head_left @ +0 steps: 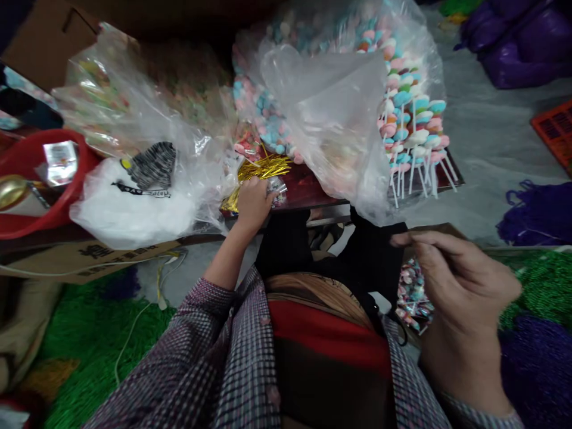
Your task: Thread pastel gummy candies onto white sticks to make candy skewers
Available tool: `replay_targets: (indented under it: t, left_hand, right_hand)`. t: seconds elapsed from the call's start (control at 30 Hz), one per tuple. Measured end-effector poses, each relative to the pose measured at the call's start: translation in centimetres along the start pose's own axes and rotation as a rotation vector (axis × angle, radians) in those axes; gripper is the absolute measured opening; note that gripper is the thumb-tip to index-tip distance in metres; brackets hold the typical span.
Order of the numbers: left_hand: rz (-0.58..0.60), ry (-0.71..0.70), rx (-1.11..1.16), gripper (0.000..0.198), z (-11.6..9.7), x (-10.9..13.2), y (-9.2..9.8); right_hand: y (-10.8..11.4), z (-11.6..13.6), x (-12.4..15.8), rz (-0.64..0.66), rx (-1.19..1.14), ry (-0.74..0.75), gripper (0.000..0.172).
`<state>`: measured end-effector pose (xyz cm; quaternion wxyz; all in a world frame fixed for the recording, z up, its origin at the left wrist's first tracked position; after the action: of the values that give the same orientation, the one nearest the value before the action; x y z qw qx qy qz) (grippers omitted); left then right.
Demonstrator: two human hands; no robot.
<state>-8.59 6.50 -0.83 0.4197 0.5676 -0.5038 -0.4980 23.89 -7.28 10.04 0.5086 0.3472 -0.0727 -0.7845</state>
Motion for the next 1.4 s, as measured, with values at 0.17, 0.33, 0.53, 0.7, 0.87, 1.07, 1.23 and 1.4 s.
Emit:
replay_targets:
  t: [0.17, 0.33, 0.53, 0.7, 0.87, 1.07, 1.23, 1.4]
  left_hand:
    - [-0.032, 0.087, 0.134, 0.027, 1.1, -0.3, -0.4]
    - [-0.03, 0.121, 0.184, 0.018, 1.1, -0.5, -0.6]
    - [-0.02, 0.143, 0.191, 0.019, 1.0, -0.9, -0.5]
    - [-0.028, 0.156, 0.226, 0.026, 1.6, -1.1, -0.7]
    - [-0.361, 0.084, 0.458, 0.039, 0.8, 1.1, 5.0]
    - [-0.455, -0.255, 0.519, 0.049, -4.6, 2.9, 9.1]
    - [-0.192, -0.037, 0.526, 0.065, -3.1, -1.6, 1.4]
    - [-0.139, 0.045, 0.606, 0.053, -2.5, -2.9, -0.7]
  right_hand:
    - [-2.9, 2.7, -4.2, -0.076, -0.045, 0.261, 0.022]
    - [-9.7, 1.9, -7.1, 0.077, 0.091, 0.373, 0.041]
    - [-17.0, 0.5, -4.5, 0.331, 0.031, 0.357, 0.039]
    - [-16.2, -0.6, -5.0, 0.284, 0.031, 0.276, 0.026]
    - [-16.9, 0.3, -4.0, 0.388, 0.022, 0.336, 0.021]
    - [-20.2, 2.2, 0.1, 0.627, 0.091, 0.444, 0.028]
    - [-19.5, 2.0, -0.4, 0.66, -0.028, 0.381, 0.023]
    - [-17.5, -0.5, -6.3, 0.305, 0.026, 0.189, 0.031]
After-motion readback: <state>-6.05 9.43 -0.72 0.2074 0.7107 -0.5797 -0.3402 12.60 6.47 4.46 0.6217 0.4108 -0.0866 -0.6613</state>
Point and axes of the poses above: each hand's wrist, its own x-axis away from the middle knuckle, its own y-axis out of the back of the hand, z = x × y, the point moved 10 cm from there along -x, towards the middle knuckle, and after that the axes turned 4 degrees about -z, right-handed, at the moved point
